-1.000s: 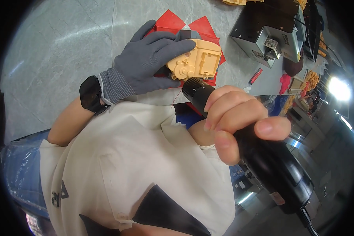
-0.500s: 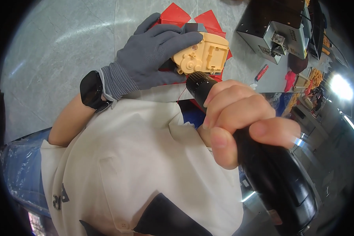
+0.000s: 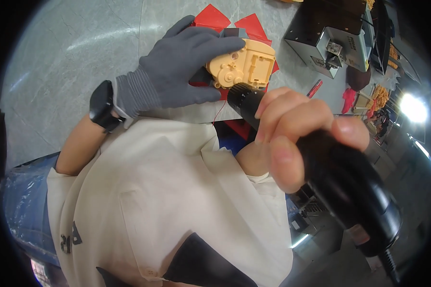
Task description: The person assembles plastic toy components by hand, securing them with screws using an electric screwdriver.
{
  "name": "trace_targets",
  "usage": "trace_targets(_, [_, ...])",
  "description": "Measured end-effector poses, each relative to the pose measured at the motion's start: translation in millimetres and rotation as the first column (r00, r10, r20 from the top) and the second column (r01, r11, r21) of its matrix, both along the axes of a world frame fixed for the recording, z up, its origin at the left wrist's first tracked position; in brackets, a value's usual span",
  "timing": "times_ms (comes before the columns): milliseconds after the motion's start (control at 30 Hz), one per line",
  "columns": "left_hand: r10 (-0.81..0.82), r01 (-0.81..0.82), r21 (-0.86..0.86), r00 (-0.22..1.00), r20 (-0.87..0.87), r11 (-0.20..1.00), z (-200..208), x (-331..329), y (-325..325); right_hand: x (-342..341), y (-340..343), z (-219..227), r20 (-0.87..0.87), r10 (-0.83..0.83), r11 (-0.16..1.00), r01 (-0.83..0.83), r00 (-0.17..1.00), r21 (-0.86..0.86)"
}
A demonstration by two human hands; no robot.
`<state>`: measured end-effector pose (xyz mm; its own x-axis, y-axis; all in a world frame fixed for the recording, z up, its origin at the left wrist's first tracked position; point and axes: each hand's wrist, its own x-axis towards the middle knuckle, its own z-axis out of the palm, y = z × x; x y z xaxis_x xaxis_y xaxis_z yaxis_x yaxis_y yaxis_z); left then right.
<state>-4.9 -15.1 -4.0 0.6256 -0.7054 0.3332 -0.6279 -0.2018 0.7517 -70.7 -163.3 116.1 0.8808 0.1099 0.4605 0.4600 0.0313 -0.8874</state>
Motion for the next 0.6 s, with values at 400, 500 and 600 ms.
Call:
trace_targets(400, [-0.083,0.035,-0.327,0.987,-0.136,0.944,60,17,25,-3,-16,-19,-0.078,0.083,0.965,-0.1,0.993,-0.242])
trace_targets(500, [-0.095,0.052,-0.395,0.991,-0.091,0.917,68,20,20,-16,8,-32,-0.279,-0.726,0.607,0.776,0.629,0.17])
trace_targets(600, [-0.096,0.06,-0.451,0.994,-0.057,0.89,78,21,16,-20,11,-31,-0.276,-0.702,0.634,0.753,0.657,0.178])
